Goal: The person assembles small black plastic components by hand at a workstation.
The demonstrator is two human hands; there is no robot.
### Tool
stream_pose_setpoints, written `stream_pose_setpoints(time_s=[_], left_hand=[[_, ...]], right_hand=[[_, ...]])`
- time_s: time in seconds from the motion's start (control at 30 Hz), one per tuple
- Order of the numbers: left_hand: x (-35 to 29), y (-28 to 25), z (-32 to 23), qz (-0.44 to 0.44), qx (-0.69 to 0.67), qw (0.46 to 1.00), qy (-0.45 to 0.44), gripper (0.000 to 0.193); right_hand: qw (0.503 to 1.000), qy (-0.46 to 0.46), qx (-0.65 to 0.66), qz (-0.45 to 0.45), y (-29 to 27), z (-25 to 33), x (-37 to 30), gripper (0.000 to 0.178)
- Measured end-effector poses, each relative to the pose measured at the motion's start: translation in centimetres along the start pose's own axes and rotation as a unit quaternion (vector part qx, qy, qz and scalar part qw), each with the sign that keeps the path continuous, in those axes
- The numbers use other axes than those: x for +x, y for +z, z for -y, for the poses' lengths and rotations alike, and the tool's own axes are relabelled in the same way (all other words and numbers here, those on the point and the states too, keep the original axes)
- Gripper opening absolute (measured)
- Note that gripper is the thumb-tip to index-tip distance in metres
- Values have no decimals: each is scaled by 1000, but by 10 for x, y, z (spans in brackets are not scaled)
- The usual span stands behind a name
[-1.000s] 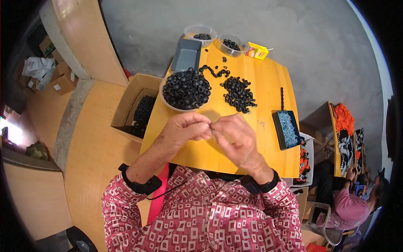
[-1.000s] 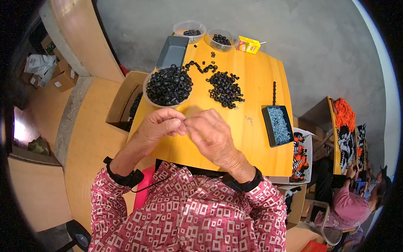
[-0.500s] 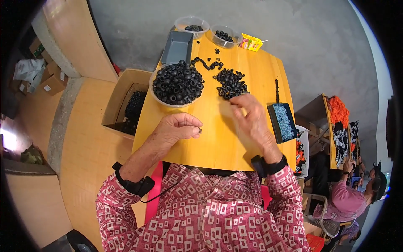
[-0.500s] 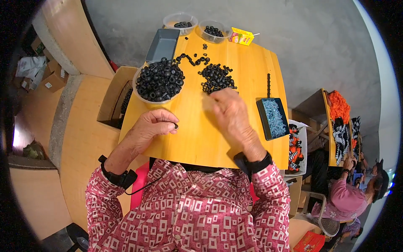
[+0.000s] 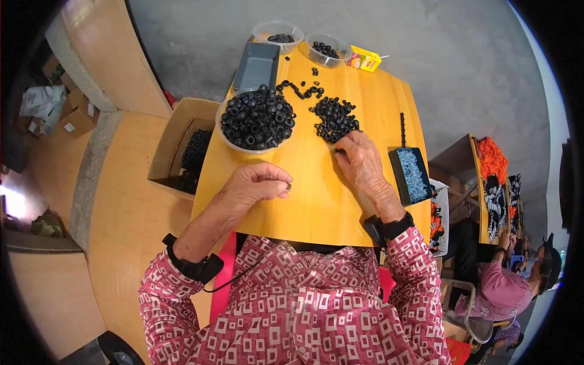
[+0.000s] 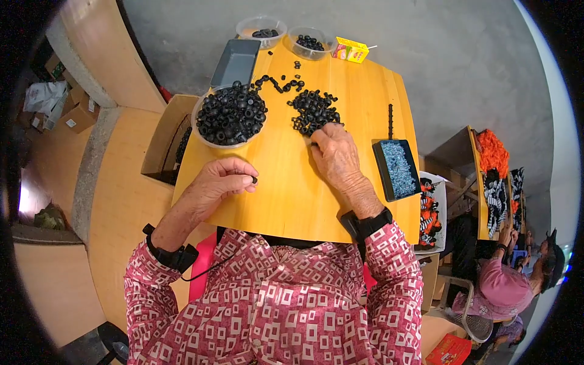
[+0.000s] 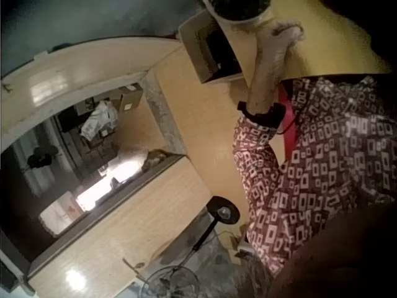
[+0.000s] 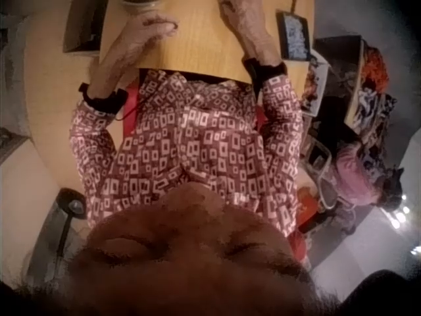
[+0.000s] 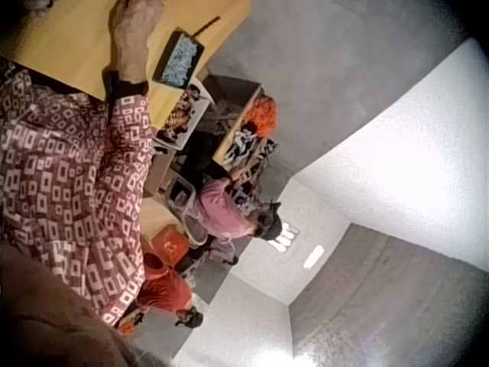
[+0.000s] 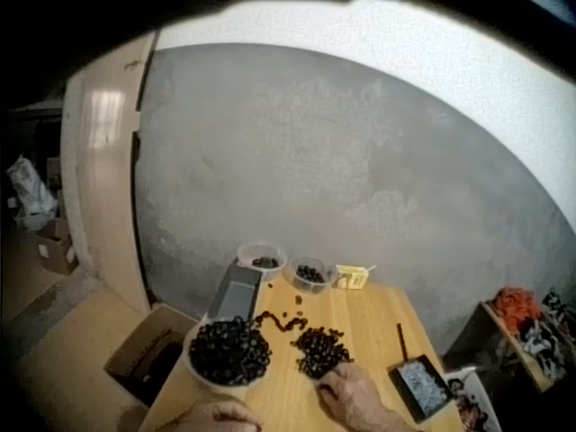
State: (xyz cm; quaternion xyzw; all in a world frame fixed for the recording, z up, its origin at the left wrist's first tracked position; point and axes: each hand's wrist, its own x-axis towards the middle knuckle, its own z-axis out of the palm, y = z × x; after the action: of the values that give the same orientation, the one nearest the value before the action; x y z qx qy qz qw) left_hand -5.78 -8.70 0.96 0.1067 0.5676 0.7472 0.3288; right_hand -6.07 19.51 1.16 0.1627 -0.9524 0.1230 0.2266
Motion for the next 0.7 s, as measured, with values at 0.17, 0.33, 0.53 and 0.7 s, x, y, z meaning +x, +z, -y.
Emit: stream_pose_setpoints(time_s=[0.17,0.33,0.53,0.7], left_hand=[[2,2,3,-5,-11,1000,-21,16],[2,5,8,-17,-40,999,-15,15],[12,16,3,-29,-23,998,-53,19],[15,30,7,-66,-25,995,-64,19]], right_hand=[[1000,-27,5,2,3,14,-14,12],[996,-2,93,-6,-20,45,-21,20],[996,-24,85,-2,-4,39,-36,22],[977,0,210,-42,-33,66,-26,34]])
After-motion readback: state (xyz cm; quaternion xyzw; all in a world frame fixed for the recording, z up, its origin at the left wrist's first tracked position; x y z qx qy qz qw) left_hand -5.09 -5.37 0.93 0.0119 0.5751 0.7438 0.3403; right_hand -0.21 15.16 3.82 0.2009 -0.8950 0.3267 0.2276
